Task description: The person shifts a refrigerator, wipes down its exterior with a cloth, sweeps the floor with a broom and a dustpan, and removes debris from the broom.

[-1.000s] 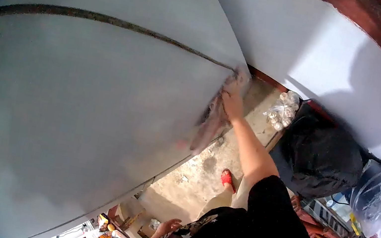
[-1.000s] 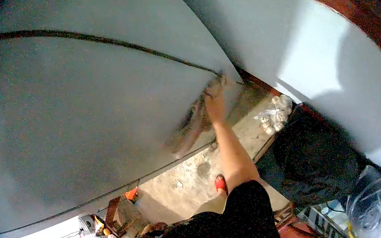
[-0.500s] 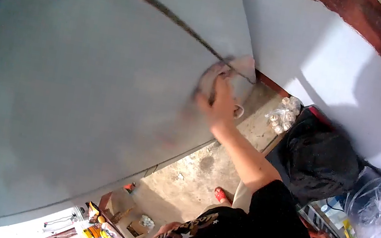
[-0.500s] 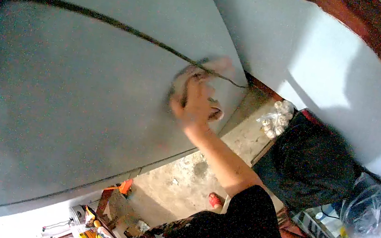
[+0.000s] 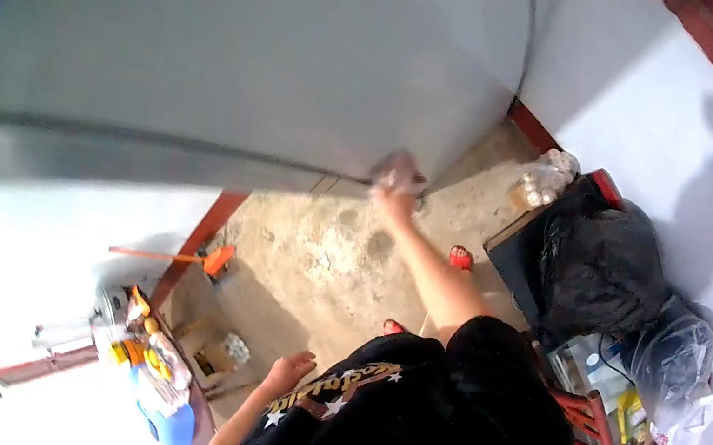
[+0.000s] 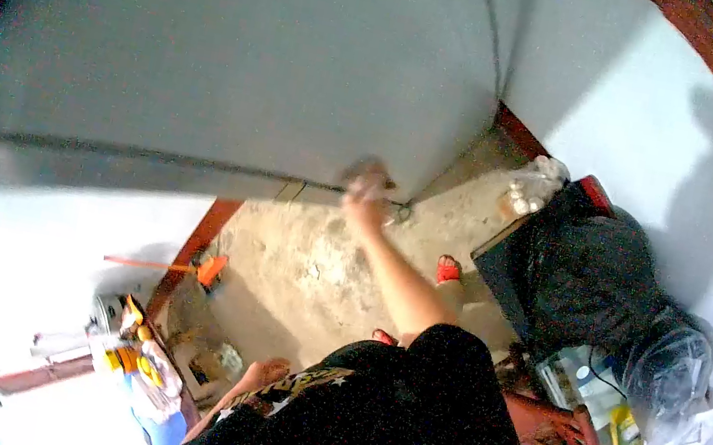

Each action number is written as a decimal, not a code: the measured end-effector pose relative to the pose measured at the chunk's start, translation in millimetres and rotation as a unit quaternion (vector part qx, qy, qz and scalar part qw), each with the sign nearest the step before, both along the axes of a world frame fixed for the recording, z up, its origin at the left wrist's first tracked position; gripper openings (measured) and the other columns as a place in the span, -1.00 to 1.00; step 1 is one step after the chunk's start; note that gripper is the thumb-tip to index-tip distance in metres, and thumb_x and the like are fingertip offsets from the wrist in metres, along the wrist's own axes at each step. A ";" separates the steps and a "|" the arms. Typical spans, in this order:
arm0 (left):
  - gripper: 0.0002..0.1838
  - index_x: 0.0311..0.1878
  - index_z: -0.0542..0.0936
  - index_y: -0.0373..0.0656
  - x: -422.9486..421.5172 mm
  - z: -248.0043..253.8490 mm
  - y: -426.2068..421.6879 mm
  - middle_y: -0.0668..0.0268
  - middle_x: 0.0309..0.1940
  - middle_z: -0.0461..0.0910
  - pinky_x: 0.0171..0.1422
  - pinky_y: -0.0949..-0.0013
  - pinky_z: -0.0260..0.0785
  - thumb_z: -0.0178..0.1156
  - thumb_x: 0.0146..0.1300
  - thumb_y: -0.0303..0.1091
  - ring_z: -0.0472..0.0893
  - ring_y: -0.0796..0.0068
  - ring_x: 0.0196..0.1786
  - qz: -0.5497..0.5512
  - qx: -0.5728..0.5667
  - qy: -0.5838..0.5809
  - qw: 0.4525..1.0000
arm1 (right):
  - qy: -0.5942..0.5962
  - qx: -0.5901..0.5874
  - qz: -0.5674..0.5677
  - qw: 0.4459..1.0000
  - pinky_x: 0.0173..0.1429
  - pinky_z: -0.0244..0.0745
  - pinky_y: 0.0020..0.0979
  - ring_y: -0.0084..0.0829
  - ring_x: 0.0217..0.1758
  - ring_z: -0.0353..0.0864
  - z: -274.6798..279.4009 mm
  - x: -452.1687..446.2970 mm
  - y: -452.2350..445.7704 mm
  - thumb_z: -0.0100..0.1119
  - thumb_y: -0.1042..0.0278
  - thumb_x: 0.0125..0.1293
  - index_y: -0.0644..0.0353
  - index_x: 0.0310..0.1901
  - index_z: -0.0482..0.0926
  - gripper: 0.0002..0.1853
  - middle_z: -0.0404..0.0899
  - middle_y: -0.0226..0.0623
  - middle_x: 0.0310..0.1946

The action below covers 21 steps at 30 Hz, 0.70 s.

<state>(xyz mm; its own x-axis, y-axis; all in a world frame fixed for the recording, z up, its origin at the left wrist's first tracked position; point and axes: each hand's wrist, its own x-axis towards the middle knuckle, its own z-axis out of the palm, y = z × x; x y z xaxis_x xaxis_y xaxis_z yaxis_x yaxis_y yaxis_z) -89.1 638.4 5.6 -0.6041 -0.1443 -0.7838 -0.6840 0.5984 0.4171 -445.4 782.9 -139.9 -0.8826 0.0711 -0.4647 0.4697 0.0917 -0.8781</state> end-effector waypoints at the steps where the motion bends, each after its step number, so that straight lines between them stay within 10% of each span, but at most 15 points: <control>1: -0.64 -0.03 0.55 -0.12 28.3 -7.3 -7.2 0.10 -0.23 0.61 0.01 0.31 0.40 0.17 0.16 -0.15 0.60 0.25 -0.11 0.019 0.003 0.005 1.000 | 0.118 0.061 0.173 0.976 0.02 0.40 -0.25 -0.12 -0.04 0.50 -60.9 -3.3 21.8 0.10 0.27 0.16 0.20 0.08 0.33 -0.55 0.44 -0.08 0.00; 4: -0.63 -0.05 0.55 -0.19 93.9 -45.9 -29.8 0.17 -0.30 0.62 -0.09 0.37 0.41 0.13 0.20 -0.13 0.58 0.41 -0.21 -0.027 -0.002 0.050 0.998 | 0.261 0.139 0.034 0.955 -0.19 0.47 -0.37 -0.46 -0.29 0.55 -48.0 37.5 20.6 0.10 0.46 0.07 0.14 -0.17 0.45 -0.76 0.56 -0.28 -0.37; 8: -0.47 0.14 0.36 -0.19 90.7 -24.1 -21.9 0.16 -0.10 0.54 -0.04 0.16 0.42 -0.07 0.30 0.05 0.53 0.26 -0.05 0.432 0.219 0.050 0.873 | 0.037 -0.070 0.249 0.965 -0.26 0.43 -0.43 -0.50 -0.32 0.50 12.8 134.4 -9.2 0.15 0.42 0.06 0.19 -0.18 0.42 -0.75 0.53 -0.33 -0.38; 12: -0.28 0.27 0.18 -0.10 68.1 -54.9 -35.9 0.07 0.14 0.34 0.11 -0.11 0.30 -0.16 0.25 0.27 0.37 0.07 0.14 0.670 0.337 0.056 0.659 | 0.209 -0.143 0.497 0.830 -0.10 0.43 -0.32 -0.34 -0.18 0.53 165.3 269.3 -63.4 0.21 0.28 0.00 0.26 -0.05 0.44 -0.55 0.54 -0.19 -0.26; 14: -0.29 0.31 0.13 -0.06 86.8 -165.6 -40.5 0.08 0.23 0.22 0.11 -0.14 0.28 -0.22 0.27 0.27 0.37 0.02 0.14 0.557 0.538 0.333 0.538 | 0.381 -0.082 0.575 0.719 -0.04 0.40 -0.23 -0.08 -0.11 0.50 179.7 329.3 -83.4 0.20 0.27 0.03 0.26 0.00 0.39 -0.52 0.47 -0.06 -0.17; 15: -0.31 0.32 0.11 -0.03 66.7 -104.4 -35.0 0.09 0.22 0.23 0.12 -0.12 0.29 -0.25 0.29 0.25 0.37 0.02 0.14 0.560 0.588 0.319 0.489 | 0.447 0.054 0.621 0.641 0.03 0.39 -0.22 -0.05 -0.01 0.48 201.6 347.5 -89.1 0.09 0.22 0.07 0.25 0.01 0.37 -0.54 0.41 0.08 0.00; 17: -0.34 0.33 0.10 -0.01 42.8 -29.4 -27.4 0.09 0.22 0.23 0.12 -0.10 0.29 -0.27 0.31 0.22 0.37 0.01 0.15 0.564 0.639 0.303 0.425 | 0.429 -0.033 0.587 0.686 0.03 0.38 -0.20 0.00 -0.02 0.47 189.6 362.5 -112.0 0.11 0.25 0.04 0.21 0.03 0.35 -0.52 0.38 0.10 0.04; 19: -0.35 0.29 0.18 -0.04 43.6 -25.4 -23.0 0.11 0.15 0.34 0.16 0.01 0.29 -0.23 0.30 0.22 0.38 0.06 0.15 0.483 0.455 0.625 0.410 | 0.476 -0.049 0.507 0.716 -0.02 0.39 -0.18 -0.01 -0.10 0.50 183.5 364.5 -133.0 0.09 0.27 0.05 0.19 0.06 0.33 -0.51 0.43 0.07 -0.03; 21: -0.35 0.26 0.22 -0.05 63.3 -27.8 -41.5 0.13 0.14 0.36 0.17 0.03 0.29 -0.21 0.30 0.22 0.38 0.10 0.15 0.566 0.487 0.528 0.404 | 0.455 0.060 0.513 0.726 -0.07 0.40 -0.12 -0.02 -0.24 0.55 166.1 358.9 -146.8 0.06 0.28 0.07 0.15 0.08 0.31 -0.52 0.51 0.03 -0.17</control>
